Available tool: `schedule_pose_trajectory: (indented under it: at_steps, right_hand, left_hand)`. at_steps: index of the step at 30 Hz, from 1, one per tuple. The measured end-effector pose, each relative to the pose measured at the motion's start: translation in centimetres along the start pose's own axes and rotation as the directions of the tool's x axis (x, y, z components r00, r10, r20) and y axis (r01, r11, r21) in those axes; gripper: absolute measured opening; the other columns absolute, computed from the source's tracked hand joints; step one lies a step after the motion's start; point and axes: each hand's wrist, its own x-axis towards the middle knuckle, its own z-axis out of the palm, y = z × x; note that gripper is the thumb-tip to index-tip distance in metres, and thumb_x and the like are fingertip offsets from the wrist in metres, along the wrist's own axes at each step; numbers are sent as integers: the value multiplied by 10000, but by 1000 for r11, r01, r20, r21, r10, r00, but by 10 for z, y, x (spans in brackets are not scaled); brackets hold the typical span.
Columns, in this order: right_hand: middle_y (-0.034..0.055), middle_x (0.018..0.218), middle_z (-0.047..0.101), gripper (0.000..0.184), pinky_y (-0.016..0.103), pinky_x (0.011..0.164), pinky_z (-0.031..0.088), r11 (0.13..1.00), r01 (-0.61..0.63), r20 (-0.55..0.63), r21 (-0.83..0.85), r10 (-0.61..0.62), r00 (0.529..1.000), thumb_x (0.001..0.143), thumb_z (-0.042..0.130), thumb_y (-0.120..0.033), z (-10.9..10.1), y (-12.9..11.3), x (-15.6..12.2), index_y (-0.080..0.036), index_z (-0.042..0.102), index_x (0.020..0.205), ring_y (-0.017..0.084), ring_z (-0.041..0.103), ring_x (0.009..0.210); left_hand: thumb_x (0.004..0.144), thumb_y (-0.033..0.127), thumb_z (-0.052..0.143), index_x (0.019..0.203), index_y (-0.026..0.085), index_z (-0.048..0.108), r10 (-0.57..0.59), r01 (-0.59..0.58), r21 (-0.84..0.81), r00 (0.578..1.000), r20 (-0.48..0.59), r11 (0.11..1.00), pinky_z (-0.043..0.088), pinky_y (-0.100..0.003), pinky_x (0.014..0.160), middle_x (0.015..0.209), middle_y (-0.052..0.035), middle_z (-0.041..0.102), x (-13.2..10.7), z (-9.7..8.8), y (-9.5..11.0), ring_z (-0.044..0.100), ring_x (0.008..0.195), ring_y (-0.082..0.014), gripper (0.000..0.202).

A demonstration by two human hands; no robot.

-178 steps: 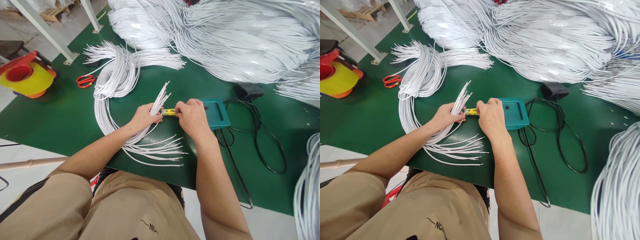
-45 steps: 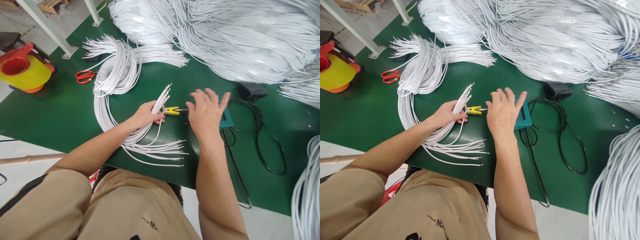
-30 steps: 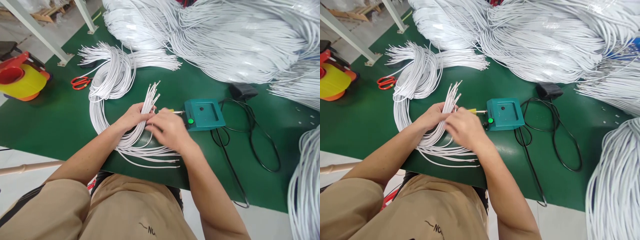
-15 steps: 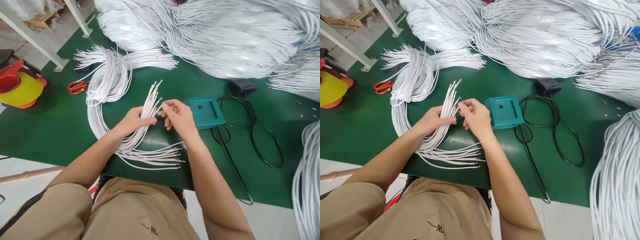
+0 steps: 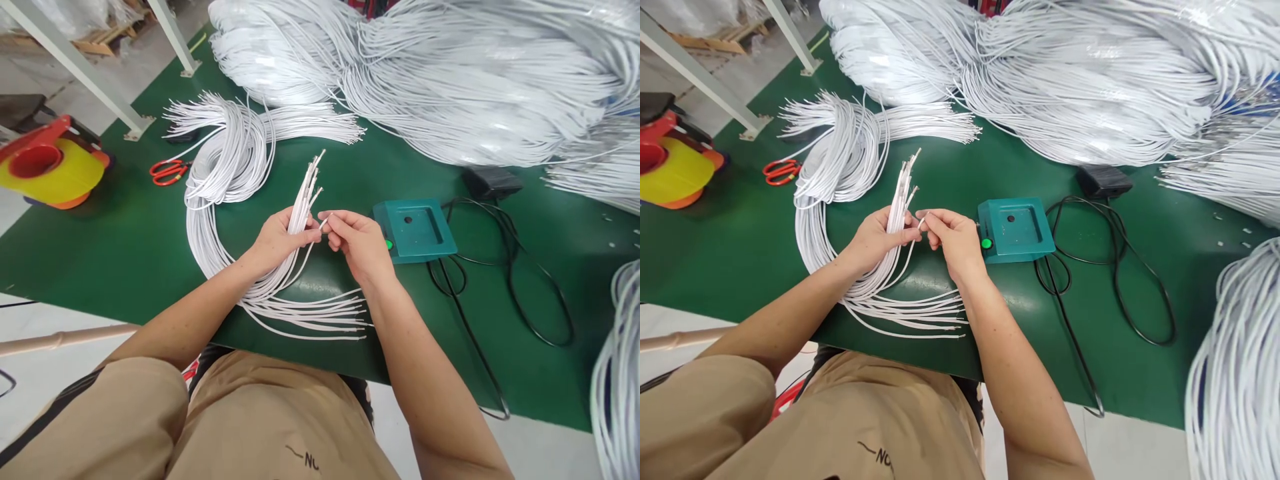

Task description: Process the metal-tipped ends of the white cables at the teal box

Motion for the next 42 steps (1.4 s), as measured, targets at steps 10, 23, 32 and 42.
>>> schedule_pose_trajectory:
  at_steps: [10,23,32,42]
  right_hand:
    - [-90,502,339,325,217,400,183,977,-165,73,132,157,985,726,723,-473,-2,-5,0,-154,661,725,42,224,414]
    - [-49,625,485,273,197,483,339,959,-208,182,193,173,968,710,782,-395,-7,-1,-1,-146,684,764,42,356,505]
    - [-7,725,632,129,265,593,438,909,154,-60,-388,-191,980,797,643,-292,-2,5,-3,-168,678,803,100,500,576]
    - [103,897,646,281,354,764,398,-260,414,488,-872,-419,766,970,374,-220,-13,0,-5,-172,631,865,230,552,856]
  left_hand:
    - [729,237,750,869,160,507,-13,19,-49,993,119,999,509,-255,679,804,3,653,-2,3,0,655,665,-112,291]
    - [746,236,753,871,157,508,26,-12,-110,991,132,994,521,-224,650,807,4,645,-1,-1,-1,664,696,-112,286]
    - [768,255,739,1260,222,570,45,-21,-134,982,181,991,504,-215,642,876,0,614,0,-3,-3,628,727,-103,521]
    - [673,227,804,1136,162,597,-177,223,-267,967,183,938,438,-164,526,829,-5,630,3,-5,-1,659,693,-107,511]
